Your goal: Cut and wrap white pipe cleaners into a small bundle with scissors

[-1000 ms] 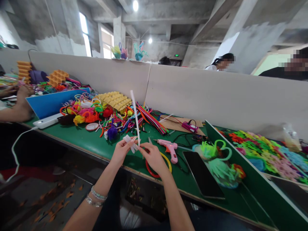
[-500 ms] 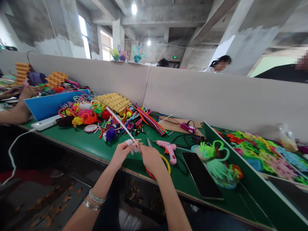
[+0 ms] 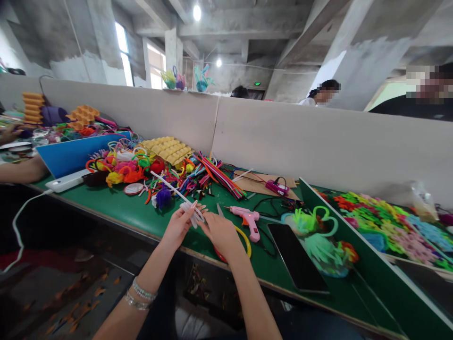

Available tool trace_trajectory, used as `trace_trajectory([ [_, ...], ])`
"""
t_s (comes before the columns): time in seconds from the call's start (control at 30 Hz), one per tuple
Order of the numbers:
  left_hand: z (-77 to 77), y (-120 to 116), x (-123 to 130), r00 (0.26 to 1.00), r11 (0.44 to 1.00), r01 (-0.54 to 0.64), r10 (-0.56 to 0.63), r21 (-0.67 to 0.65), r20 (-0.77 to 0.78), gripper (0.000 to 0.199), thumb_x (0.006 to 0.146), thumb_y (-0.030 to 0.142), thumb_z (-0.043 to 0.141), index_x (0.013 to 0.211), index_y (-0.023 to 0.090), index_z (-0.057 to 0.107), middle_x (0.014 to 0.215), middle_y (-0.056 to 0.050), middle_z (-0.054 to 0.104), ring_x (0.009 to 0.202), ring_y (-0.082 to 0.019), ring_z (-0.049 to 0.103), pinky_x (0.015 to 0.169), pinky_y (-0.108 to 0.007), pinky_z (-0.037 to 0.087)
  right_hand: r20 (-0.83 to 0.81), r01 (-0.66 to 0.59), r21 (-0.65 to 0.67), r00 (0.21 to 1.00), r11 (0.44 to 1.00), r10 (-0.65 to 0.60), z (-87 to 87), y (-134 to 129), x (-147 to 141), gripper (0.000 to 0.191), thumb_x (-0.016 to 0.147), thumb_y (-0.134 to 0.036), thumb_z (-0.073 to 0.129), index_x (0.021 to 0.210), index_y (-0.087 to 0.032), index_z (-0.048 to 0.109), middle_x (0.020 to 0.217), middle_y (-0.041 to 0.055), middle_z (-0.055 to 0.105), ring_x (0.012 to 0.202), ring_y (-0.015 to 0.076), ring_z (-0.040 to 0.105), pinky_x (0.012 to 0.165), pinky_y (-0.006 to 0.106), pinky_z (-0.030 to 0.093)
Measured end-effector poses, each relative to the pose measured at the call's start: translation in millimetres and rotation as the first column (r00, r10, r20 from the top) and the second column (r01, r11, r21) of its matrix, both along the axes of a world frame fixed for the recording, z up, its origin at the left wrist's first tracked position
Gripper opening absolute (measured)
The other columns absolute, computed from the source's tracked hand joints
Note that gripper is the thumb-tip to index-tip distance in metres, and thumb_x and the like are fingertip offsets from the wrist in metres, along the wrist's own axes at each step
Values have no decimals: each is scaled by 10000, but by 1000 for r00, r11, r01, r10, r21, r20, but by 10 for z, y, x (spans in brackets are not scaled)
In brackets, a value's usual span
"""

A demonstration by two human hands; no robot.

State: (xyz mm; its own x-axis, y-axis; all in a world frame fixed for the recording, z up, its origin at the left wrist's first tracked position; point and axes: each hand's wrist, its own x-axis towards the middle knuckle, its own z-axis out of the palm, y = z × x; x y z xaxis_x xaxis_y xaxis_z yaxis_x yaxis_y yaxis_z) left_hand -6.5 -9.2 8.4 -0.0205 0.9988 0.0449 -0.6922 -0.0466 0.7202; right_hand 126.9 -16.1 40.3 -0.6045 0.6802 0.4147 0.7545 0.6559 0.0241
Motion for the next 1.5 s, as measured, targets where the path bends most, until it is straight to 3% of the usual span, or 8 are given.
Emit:
trace_trajectory([
  [0.17, -13, 5, 4, 999, 1000, 22, -22, 9, 27, 310, 596, 296, 685, 843, 115, 638, 779, -84, 689, 734, -161, 638, 669, -230, 455, 259, -36, 188, 966, 982, -14, -22, 14, 17, 236, 871, -201, 299, 897, -156, 529, 774, 58, 618, 701, 165, 569, 571, 269, 349],
  [0.37, -36, 21, -5, 999, 1000, 25, -25, 4, 35, 316, 593, 286, 689, 851, 113, 631, 807, -92, 688, 781, -187, 638, 712, -264, 461, 348, -20, 144, 937, 989, -31, -19, -19, -5, 268, 874, -174, 271, 915, -156, 535, 790, 70, 609, 715, 169, 560, 577, 285, 336],
  [0.87, -33, -8, -5, 999, 999, 32, -32, 41, -11, 347, 614, 295, 676, 907, 122, 609, 836, -90, 683, 814, -203, 632, 753, -314, 463, 265, 23, -41, 964, 999, -11, -32, -7, 6, 241, 870, -203, 303, 899, -167, 540, 829, 55, 622, 786, 182, 575, 631, 285, 359],
  [1.27, 27, -53, 44, 999, 999, -21, 23, 41, -28, 345, 596, 296, 685, 874, 105, 611, 814, -88, 680, 769, -201, 635, 721, -314, 471, 241, 11, -46, 971, 999, 1, -30, 18, 31, 227, 851, -151, 319, 840, -182, 544, 753, 37, 615, 723, 163, 574, 616, 266, 360],
  [1.4, 29, -63, 45, 999, 998, -27, 29, 48, -40, 362, 601, 326, 677, 883, 111, 604, 800, -84, 680, 744, -190, 638, 707, -307, 477, 155, 19, -97, 988, 995, -4, 2, 9, 36, 273, 872, -218, 286, 807, -169, 546, 759, 52, 622, 714, 155, 569, 619, 259, 362],
  [1.5, 28, -64, 33, 998, 998, -27, 30, 57, -51, 351, 612, 328, 669, 881, 113, 604, 795, -81, 680, 739, -180, 636, 705, -292, 476, -28, -17, -194, 1000, 981, 12, 2, 5, 29, 317, 878, -302, 274, 755, -177, 538, 747, 27, 613, 686, 130, 547, 603, 239, 359],
])
